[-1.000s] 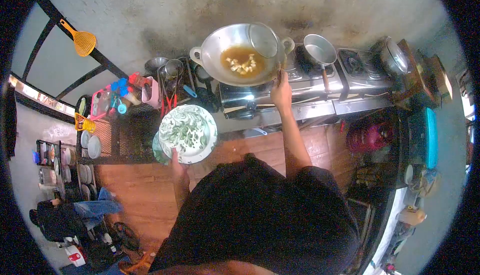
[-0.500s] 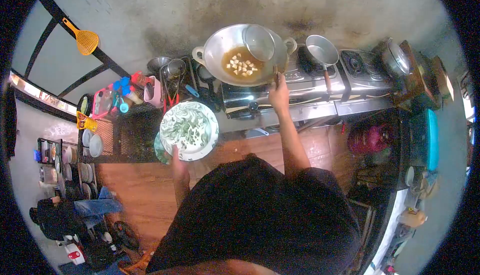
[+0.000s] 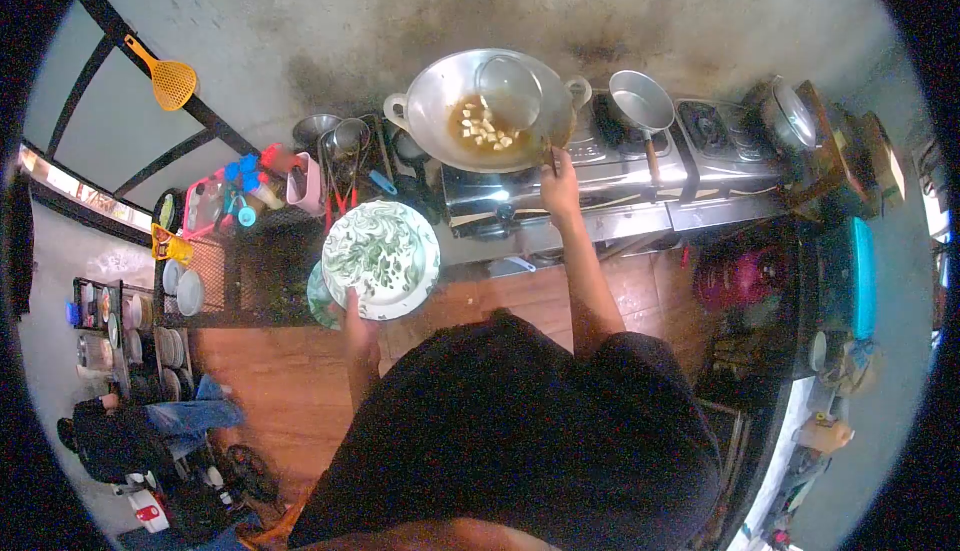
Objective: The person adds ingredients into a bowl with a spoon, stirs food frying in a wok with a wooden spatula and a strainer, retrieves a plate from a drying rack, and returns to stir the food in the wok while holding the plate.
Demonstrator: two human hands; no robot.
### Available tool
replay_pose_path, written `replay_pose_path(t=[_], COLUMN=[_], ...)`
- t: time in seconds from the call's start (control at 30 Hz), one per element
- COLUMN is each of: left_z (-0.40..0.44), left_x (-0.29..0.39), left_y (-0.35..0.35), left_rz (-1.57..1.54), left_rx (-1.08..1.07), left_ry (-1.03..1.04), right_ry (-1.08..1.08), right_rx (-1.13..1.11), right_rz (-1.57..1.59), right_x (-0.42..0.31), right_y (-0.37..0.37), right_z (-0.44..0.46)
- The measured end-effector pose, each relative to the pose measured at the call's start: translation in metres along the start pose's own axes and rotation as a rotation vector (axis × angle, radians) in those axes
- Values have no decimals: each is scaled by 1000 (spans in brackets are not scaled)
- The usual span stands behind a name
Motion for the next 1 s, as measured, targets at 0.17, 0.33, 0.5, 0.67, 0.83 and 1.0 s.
replay_pose_path(t=[0.17,0.33,0.5,0.67,0.83,1.0], left_z=[7,1,2,-10,-35,-50], left_x=[-1,12,35,63,95,119], left_y=[0,7,9,17,35,44], left_rz=[-58,17,131,402,509,605], left_rx=[-129,-85,-237,-404,-512,-609], left_ry=[17,-31,70,298,508,545], right_ry=[-63,-78,-148,-62,-226,-132], right_rx=[19,66,91,112,157,81], right_rz=[-102,-143,-246,-124,-269,-264], right_x=[-18,-18,-46,9,-20,-25], right_y=[1,7,21,24,24,24], right_z=[-8,-8,-30,-9,-25,-13])
Point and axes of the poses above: each hand's wrist, its own z-axis towards the middle knuckle, its own y-axis out of the palm, x = y × z, the point moved 4 cm from there along z, towards the middle knuckle, and after that the axes turned 4 degrees about -y, right-handed, at the moved point
